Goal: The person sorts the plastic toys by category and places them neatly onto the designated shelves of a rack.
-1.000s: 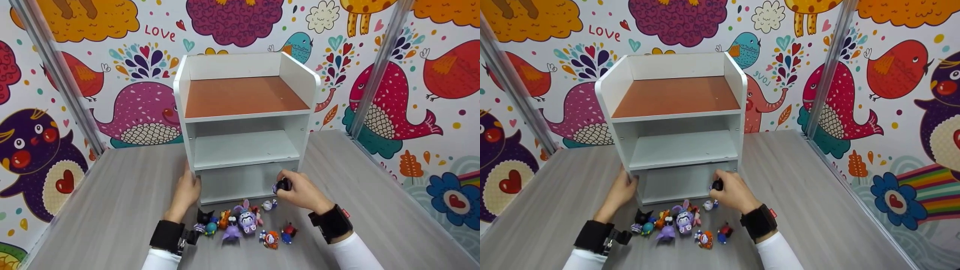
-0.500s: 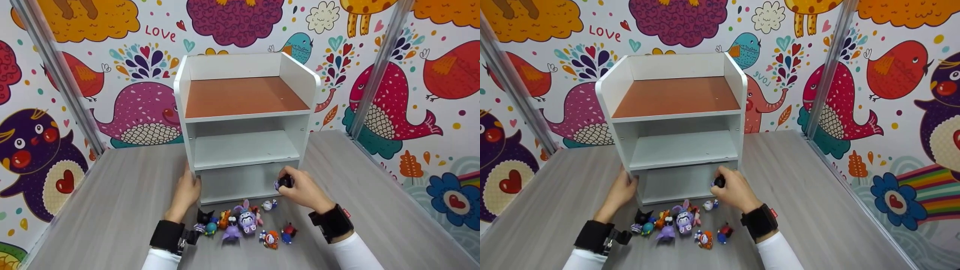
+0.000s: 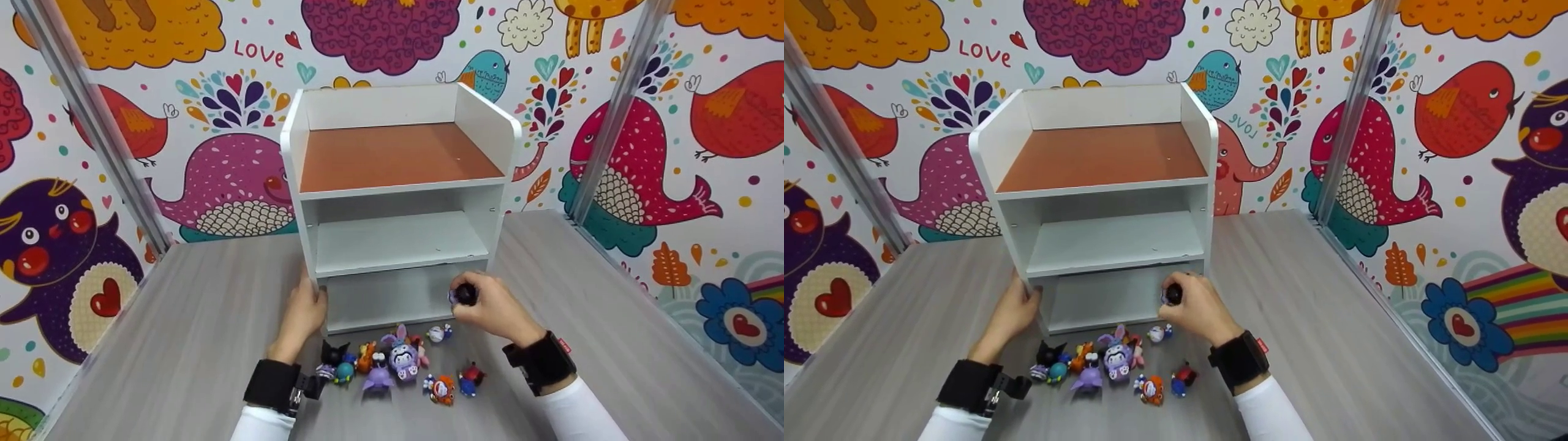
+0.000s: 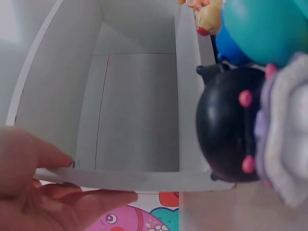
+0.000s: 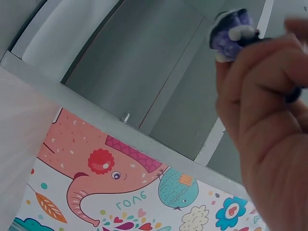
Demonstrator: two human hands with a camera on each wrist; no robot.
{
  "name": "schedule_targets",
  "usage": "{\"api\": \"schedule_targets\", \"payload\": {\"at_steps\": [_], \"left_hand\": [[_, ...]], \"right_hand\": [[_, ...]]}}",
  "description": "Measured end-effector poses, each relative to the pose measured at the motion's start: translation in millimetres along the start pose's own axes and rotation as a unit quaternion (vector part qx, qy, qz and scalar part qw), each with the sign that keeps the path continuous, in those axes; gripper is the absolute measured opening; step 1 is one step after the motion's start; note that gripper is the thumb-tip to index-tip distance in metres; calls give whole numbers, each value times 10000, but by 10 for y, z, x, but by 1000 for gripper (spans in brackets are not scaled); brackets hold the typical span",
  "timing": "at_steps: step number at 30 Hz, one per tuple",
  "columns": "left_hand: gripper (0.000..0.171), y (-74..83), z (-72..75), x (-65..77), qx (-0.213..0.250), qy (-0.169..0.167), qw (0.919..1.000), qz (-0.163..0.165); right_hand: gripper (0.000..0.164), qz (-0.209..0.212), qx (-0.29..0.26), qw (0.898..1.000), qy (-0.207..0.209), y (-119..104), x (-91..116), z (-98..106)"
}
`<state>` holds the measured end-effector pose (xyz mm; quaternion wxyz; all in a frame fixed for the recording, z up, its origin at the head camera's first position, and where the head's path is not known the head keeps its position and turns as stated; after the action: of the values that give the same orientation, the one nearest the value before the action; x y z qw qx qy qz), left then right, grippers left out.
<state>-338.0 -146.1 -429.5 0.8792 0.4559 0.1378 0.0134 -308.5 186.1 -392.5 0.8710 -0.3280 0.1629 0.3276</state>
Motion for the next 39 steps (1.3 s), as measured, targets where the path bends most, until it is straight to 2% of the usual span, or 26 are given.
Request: {"api": "schedule_targets", "payload": {"at_steps": [4, 8, 13, 16, 21, 23, 28, 32, 39], "left_hand": [[69, -15, 4, 9, 75, -9, 10000, 53], [69, -9, -8, 6, 30, -31, 10000, 89], [69, 8, -24, -5, -117, -66, 9998, 145], [69, 12, -18, -15, -104, -13, 9999, 62], [68, -10, -13, -16, -38, -31, 10000, 21], [68, -12, -5, -14, 2, -44, 10000, 46], [69, 3, 6, -14, 35, -17, 9999, 133], [69, 16, 4, -8, 31, 2, 9999, 111], [71, 9, -7, 16, 4, -13, 9999, 101]], "right_hand": [[40, -22, -30, 9999, -132, -5, -4, -19], [42, 139, 14, 9999, -78, 5, 0, -9], [44, 544, 156, 9984, 12, 21, 4, 10], [46, 693, 199, 9974, 68, 27, -3, 13], [53, 618, 217, 9977, 144, 20, -11, 20], [55, 493, 44, 9987, 85, 17, -14, 21], [43, 212, -345, 9991, 94, 11, -26, 20], [32, 247, -154, 9988, 386, -7, -36, 30], [33, 428, -45, 9958, 803, -37, -10, 24]]}}
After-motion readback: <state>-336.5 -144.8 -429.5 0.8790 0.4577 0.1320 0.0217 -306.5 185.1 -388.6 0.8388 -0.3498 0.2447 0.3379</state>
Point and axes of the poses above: each hand's wrist, its own x-axis away from the middle knuckle, its own z-axis out of the back of the hand, y = z × x, the point moved 2 cm from there along -x, towards the middle knuckle, and after that the axes turned 14 degrees about z, right-handed, at the moved point
